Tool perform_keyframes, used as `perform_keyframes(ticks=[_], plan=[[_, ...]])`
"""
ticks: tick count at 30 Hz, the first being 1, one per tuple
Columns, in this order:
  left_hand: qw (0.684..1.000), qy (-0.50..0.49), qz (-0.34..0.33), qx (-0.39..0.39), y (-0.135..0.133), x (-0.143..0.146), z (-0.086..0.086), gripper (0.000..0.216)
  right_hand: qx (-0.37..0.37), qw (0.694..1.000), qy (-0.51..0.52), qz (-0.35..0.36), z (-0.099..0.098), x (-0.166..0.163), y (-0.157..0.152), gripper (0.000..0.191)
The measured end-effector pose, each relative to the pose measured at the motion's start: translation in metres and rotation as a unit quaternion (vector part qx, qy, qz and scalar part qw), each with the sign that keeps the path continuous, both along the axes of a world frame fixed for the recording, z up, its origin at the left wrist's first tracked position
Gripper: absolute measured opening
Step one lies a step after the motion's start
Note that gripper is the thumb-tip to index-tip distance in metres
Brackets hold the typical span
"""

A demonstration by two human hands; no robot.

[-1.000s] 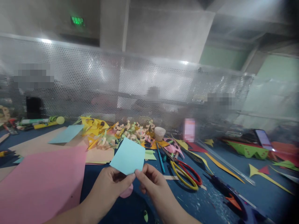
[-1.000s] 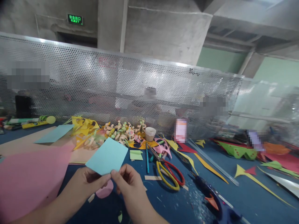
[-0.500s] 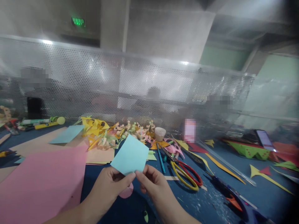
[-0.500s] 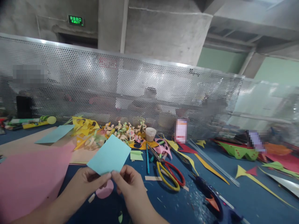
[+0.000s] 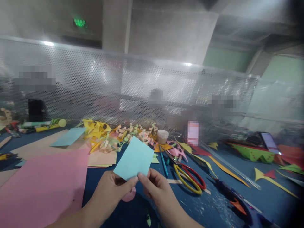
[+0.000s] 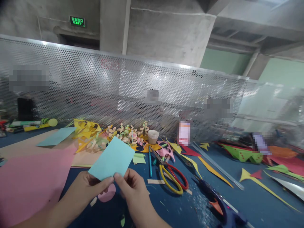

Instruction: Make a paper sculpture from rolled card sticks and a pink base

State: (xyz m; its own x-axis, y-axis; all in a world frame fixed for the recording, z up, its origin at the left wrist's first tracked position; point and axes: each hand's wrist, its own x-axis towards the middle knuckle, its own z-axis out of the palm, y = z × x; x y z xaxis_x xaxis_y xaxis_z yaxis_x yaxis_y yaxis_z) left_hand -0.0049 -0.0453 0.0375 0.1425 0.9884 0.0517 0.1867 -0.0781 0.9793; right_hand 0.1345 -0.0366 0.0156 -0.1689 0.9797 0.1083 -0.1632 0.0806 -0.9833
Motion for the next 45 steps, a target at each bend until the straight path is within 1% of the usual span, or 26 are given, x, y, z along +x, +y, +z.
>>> perform_keyframes(ticks=[2,5,8,13,21,25,29,34,38,41,43,45], plan=[[1.0,-0.015,-0.017,-0.007,0.0,0.001,0.001,0.024,-0.002,1.0,-0.004,-0.003,0.0,0.0,0.0,0.046],[0.999,-0.023,-0.041,-0.01,-0.001,0.001,0.002,0.024,-0.006,1.0,-0.004,-0.005,0.001,0.001,0.0,0.046],[1.0,-0.019,-0.024,-0.005,-0.001,0.002,0.001,0.026,-0.007,1.0,-0.012,-0.012,0.001,0.002,0.001,0.046],[1.0,-0.02,0.004,0.012,0.0,0.0,0.001,0.02,-0.004,1.0,-0.027,-0.004,-0.002,0.003,0.004,0.042],[0.998,0.062,0.028,0.003,0.0,-0.001,0.002,0.025,-0.013,1.0,-0.019,0.006,-0.005,0.004,0.005,0.038],[0.998,0.061,0.02,0.005,0.003,-0.002,-0.001,0.026,-0.016,1.0,-0.007,0.008,-0.007,0.004,0.006,0.041],[0.998,0.067,-0.004,0.01,0.003,-0.002,0.003,0.022,-0.03,1.0,0.002,0.007,-0.009,0.005,0.009,0.043],[0.996,0.082,0.021,0.016,0.002,0.0,0.01,0.024,-0.033,0.999,-0.004,0.016,-0.009,0.006,0.008,0.041],[0.997,0.077,0.009,-0.004,0.003,-0.001,0.007,0.029,-0.029,0.999,-0.003,0.021,-0.009,0.005,0.006,0.041],[0.998,0.048,-0.009,-0.029,0.006,-0.003,0.002,0.034,-0.037,0.999,-0.001,0.017,-0.007,0.005,0.005,0.042],[0.999,0.031,-0.022,-0.035,0.008,-0.003,0.0,0.036,-0.044,0.999,0.003,0.012,-0.006,0.005,0.005,0.043],[0.998,0.039,-0.026,-0.033,0.01,-0.003,-0.002,0.034,-0.049,0.999,0.01,0.008,-0.004,0.006,0.005,0.043]])
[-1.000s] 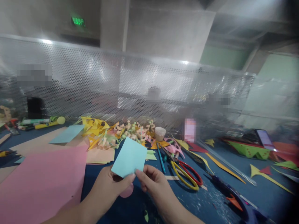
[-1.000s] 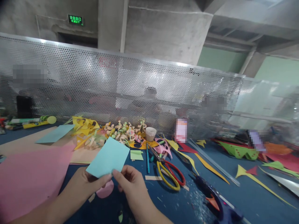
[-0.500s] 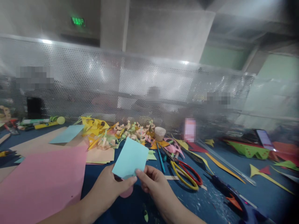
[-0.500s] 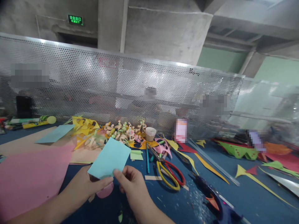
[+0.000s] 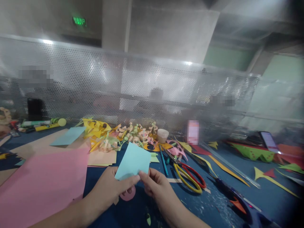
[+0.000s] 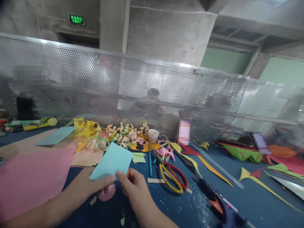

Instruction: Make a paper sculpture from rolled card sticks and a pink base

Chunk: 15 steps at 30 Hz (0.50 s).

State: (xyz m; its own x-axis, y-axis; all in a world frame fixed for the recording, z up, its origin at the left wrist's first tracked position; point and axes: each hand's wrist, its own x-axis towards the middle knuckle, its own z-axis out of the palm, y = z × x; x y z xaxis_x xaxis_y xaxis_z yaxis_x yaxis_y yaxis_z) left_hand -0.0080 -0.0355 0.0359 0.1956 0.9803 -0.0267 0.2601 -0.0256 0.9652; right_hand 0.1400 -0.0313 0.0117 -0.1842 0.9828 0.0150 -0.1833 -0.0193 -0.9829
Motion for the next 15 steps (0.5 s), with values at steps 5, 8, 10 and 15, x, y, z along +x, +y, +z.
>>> perform_keyframes(ticks=[5,8,10,15], plan=[[0.999,0.046,0.005,0.025,-0.001,0.0,0.002,0.031,-0.006,1.0,-0.001,-0.008,0.0,0.001,0.002,0.042],[0.999,0.04,0.002,0.029,-0.002,-0.001,0.004,0.031,-0.01,1.0,0.011,-0.007,-0.004,0.001,0.004,0.041],[0.999,0.038,0.009,0.029,-0.002,-0.002,0.003,0.031,-0.001,1.0,0.016,0.005,-0.008,0.002,0.005,0.039],[0.999,0.033,0.011,0.033,0.002,-0.001,-0.001,0.031,0.022,1.0,0.004,0.017,-0.013,0.003,0.009,0.037]])
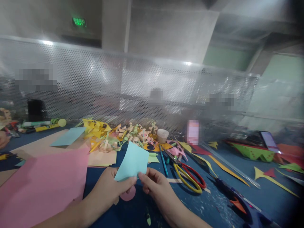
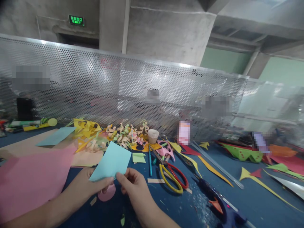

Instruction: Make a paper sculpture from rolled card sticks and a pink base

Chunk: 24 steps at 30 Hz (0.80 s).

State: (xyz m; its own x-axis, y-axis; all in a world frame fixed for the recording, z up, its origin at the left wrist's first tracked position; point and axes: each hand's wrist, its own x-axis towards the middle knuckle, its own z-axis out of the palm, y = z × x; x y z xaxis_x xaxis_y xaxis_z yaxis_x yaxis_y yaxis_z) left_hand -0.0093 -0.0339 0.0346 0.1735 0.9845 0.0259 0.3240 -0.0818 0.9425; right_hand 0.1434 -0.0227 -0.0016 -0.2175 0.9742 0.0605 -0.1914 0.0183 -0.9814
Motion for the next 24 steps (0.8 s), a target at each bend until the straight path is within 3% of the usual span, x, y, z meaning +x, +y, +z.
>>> perform_keyframes(ticks=[13,24], plan=[[0.998,0.057,-0.036,-0.003,-0.009,0.004,0.015,0.024,-0.039,0.999,0.013,-0.035,0.01,-0.001,-0.007,0.037],[0.998,0.044,-0.04,-0.014,-0.003,-0.001,0.003,0.03,-0.03,0.999,0.017,-0.023,0.003,0.0,-0.003,0.034]])
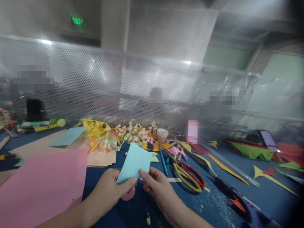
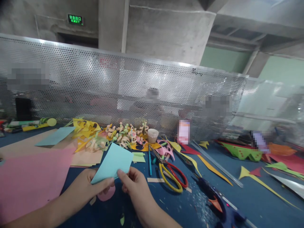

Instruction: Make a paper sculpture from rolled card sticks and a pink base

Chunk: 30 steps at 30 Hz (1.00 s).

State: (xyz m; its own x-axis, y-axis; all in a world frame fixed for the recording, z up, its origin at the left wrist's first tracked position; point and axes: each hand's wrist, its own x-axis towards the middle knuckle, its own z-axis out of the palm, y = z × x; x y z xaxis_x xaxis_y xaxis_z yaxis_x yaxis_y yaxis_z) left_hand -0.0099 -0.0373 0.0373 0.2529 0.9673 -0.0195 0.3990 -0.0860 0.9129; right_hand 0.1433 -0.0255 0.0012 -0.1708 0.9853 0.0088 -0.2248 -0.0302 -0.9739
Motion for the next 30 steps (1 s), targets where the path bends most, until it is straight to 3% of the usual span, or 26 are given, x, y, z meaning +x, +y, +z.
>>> perform_keyframes(ticks=[12,25,27,30], plan=[[1.0,-0.017,0.02,-0.013,0.008,-0.003,-0.006,0.031,-0.006,1.0,-0.023,-0.014,0.01,-0.001,-0.003,0.04],[0.997,-0.061,0.032,-0.029,0.014,-0.004,-0.014,0.036,0.021,0.999,-0.047,-0.01,0.0,0.002,0.005,0.039],[0.996,-0.069,0.015,-0.046,0.015,-0.004,-0.013,0.036,0.016,0.998,-0.056,-0.011,0.001,0.002,0.004,0.039],[0.988,-0.107,-0.067,-0.085,0.016,-0.005,-0.009,0.037,0.009,0.999,-0.054,-0.004,0.002,0.001,0.003,0.04]])
